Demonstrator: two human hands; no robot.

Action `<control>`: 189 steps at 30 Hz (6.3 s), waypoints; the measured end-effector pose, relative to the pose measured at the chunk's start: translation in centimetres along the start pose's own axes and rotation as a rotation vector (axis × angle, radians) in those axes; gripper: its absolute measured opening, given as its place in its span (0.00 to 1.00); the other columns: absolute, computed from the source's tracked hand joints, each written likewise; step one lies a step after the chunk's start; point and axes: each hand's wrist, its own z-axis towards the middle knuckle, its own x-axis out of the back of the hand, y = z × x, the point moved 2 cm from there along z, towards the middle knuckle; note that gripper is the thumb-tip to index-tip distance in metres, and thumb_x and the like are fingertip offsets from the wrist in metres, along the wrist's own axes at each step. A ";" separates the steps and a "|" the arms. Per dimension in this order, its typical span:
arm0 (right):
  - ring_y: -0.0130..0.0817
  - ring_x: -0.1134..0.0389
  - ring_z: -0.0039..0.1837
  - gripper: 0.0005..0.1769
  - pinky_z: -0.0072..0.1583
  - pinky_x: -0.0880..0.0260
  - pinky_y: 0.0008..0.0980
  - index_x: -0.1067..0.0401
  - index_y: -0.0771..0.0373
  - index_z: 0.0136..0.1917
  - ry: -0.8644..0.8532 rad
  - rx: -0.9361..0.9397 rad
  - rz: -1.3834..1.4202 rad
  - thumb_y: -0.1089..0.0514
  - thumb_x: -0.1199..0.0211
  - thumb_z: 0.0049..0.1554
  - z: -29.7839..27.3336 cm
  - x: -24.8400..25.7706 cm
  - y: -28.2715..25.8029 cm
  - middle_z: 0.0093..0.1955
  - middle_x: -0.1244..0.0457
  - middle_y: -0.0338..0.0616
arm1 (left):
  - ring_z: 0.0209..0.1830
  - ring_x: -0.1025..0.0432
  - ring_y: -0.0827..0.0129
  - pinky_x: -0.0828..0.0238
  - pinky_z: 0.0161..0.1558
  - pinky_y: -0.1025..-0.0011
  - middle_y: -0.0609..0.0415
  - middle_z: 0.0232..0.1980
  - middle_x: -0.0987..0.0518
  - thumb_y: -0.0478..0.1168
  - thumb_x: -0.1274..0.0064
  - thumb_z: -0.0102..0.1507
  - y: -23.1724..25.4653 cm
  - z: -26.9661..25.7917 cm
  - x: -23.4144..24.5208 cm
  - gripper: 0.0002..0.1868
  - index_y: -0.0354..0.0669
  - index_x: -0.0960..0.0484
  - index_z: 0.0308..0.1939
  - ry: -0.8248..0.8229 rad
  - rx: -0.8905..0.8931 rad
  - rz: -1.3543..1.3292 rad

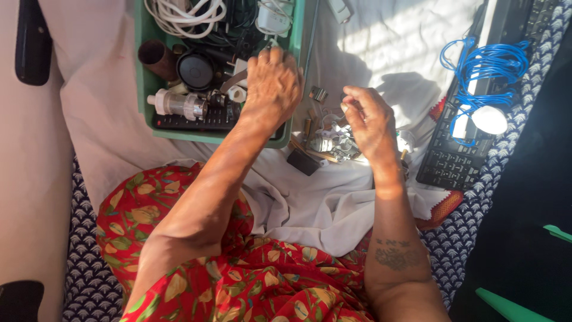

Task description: The person sits on a mat and sorts small hardware items from a green plastic bin. They pick up various metal and plastic parts, examine them, and place them into piles or back into the bin.

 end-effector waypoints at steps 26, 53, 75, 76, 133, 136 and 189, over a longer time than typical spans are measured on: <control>0.27 0.30 0.53 0.14 0.58 0.27 0.28 0.30 0.65 0.60 -0.104 -0.227 0.819 0.65 0.37 0.61 0.2 -1.9 1.0 0.53 0.32 0.42 | 0.50 0.22 0.68 0.20 0.51 0.71 0.49 0.53 0.21 0.36 0.43 0.68 3.6 -5.9 1.0 0.18 0.35 0.27 0.60 -0.088 0.013 -1.352; 0.20 0.37 0.39 0.11 0.44 0.35 0.22 0.26 0.65 0.58 -0.034 -0.246 0.467 0.59 0.45 0.70 -0.4 -2.3 0.0 0.38 0.37 0.34 | 0.25 0.27 0.80 0.27 0.26 0.79 0.56 0.32 0.22 0.38 0.53 0.73 3.9 -6.1 -2.0 0.06 0.38 0.28 0.47 -0.256 0.306 -1.661; 0.52 0.30 0.57 0.08 0.62 0.32 0.44 0.25 0.64 0.55 -0.069 0.000 -0.440 0.65 0.37 0.62 0.0 1.0 1.1 0.51 0.31 0.52 | 0.54 0.23 0.71 0.19 0.52 0.73 0.50 0.55 0.24 0.28 0.56 0.71 2.9 -5.5 -3.4 0.17 0.39 0.35 0.65 -0.251 0.183 -1.561; 0.51 0.30 0.55 0.09 0.63 0.32 0.44 0.25 0.64 0.54 -0.152 -0.077 -0.427 0.63 0.35 0.60 -0.3 1.3 1.0 0.48 0.32 0.53 | 0.54 0.23 0.71 0.19 0.52 0.72 0.49 0.55 0.24 0.28 0.56 0.72 2.8 -5.4 -3.4 0.17 0.39 0.34 0.65 -0.251 0.179 -1.617; 0.21 0.40 0.38 0.17 0.40 0.38 0.26 0.25 0.66 0.48 0.110 -0.195 0.223 0.53 0.45 0.72 -1.3 -0.1 -0.1 0.35 0.37 0.34 | 0.25 0.26 0.74 0.25 0.29 0.72 0.55 0.29 0.22 0.51 0.45 0.67 5.4 -6.2 -1.0 0.34 0.42 0.37 0.73 -0.548 0.080 -1.445; 0.18 0.41 0.38 0.12 0.41 0.41 0.21 0.25 0.66 0.51 0.073 -0.193 0.392 0.55 0.41 0.70 -1.2 0.0 0.2 0.37 0.36 0.33 | 0.29 0.26 0.76 0.23 0.32 0.75 0.55 0.35 0.21 0.50 0.44 0.68 5.2 -6.2 -1.1 0.32 0.44 0.36 0.72 -0.519 0.080 -1.487; 0.49 0.31 0.56 0.19 0.56 0.30 0.42 0.22 0.61 0.55 -0.317 0.169 -0.321 0.64 0.29 0.48 -2.0 -4.8 -0.5 0.62 0.40 0.51 | 0.53 0.30 0.49 0.48 0.68 0.42 0.44 0.48 0.23 0.39 0.44 0.70 -6.7 -3.6 3.5 0.13 0.35 0.25 0.54 0.282 0.150 0.015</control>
